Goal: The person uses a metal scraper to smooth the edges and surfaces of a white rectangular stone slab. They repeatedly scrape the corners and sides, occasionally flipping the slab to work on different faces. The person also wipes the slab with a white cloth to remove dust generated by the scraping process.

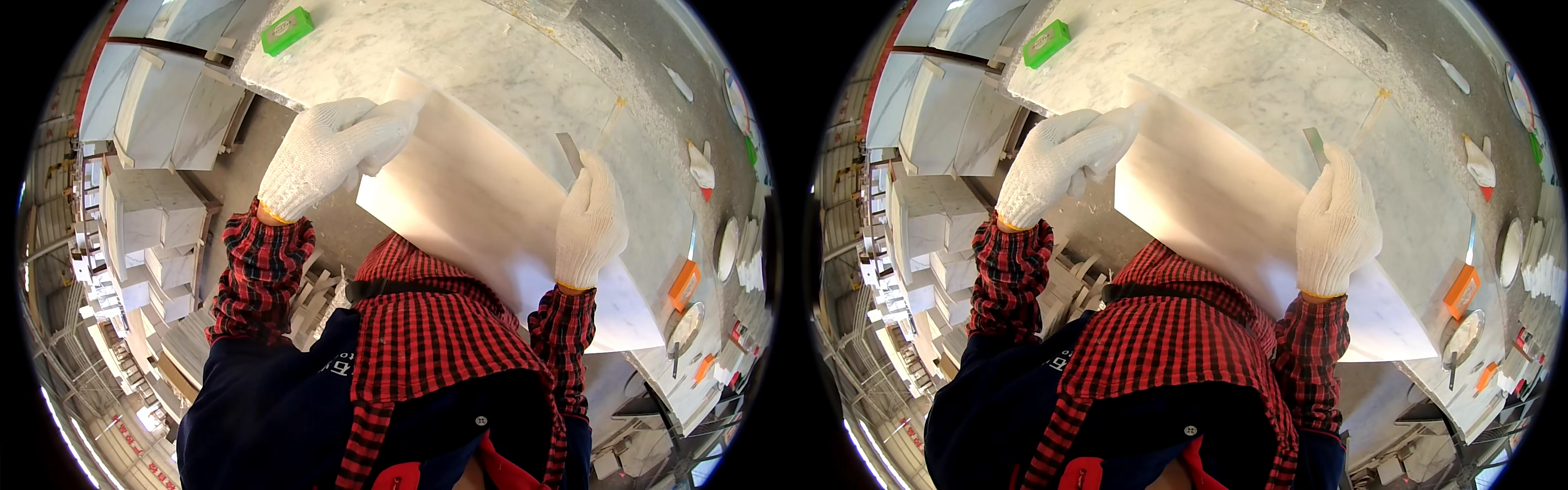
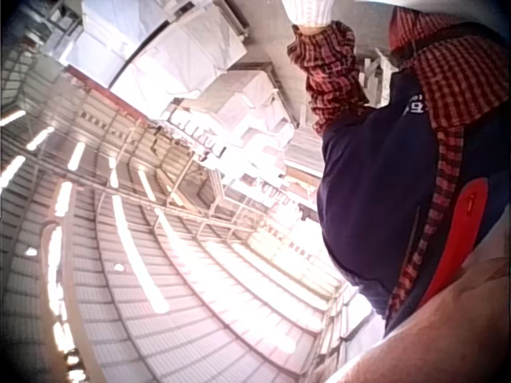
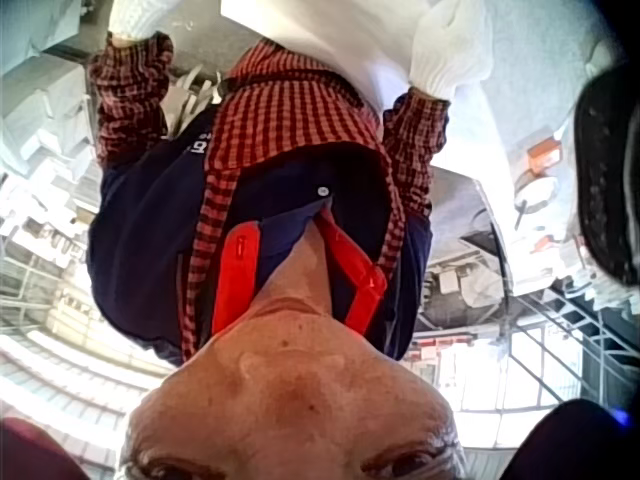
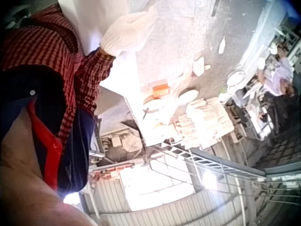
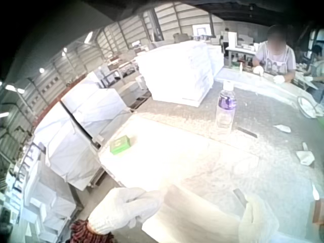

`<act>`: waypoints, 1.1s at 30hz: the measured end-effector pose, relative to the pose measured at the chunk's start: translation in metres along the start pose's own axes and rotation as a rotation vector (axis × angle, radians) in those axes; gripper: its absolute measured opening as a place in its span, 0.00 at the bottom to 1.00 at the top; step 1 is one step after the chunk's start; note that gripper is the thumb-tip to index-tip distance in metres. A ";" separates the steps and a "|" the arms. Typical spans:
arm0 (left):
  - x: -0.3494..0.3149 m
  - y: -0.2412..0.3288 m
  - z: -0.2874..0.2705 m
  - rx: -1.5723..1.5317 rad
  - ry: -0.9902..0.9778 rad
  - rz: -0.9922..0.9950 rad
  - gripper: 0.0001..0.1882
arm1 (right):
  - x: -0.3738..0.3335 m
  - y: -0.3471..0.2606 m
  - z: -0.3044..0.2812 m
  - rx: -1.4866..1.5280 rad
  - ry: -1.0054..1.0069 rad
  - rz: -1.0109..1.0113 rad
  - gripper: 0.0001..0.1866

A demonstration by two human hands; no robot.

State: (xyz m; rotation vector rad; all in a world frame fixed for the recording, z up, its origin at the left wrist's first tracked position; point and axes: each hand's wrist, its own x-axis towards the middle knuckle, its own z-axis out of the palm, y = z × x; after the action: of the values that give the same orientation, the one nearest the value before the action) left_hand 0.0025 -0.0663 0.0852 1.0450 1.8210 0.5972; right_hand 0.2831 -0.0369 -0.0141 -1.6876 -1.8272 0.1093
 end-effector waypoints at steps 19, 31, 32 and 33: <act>0.001 0.005 -0.003 0.067 0.012 -0.004 0.21 | 0.001 0.006 0.005 -0.025 0.110 -0.124 0.11; 0.002 0.001 -0.004 0.061 0.017 -0.006 0.19 | 0.000 0.005 0.005 -0.027 0.102 -0.095 0.12; 0.003 0.000 -0.005 0.056 0.014 -0.001 0.19 | 0.000 0.004 0.005 -0.027 0.103 -0.094 0.12; 0.003 -0.001 -0.006 0.051 0.010 0.003 0.19 | 0.001 0.004 0.004 -0.027 0.103 -0.094 0.12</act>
State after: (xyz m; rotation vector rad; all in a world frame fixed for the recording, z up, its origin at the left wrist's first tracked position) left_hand -0.0035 -0.0644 0.0855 1.0805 1.8520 0.5619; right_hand 0.2843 -0.0343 -0.0189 -1.5925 -1.8340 -0.0415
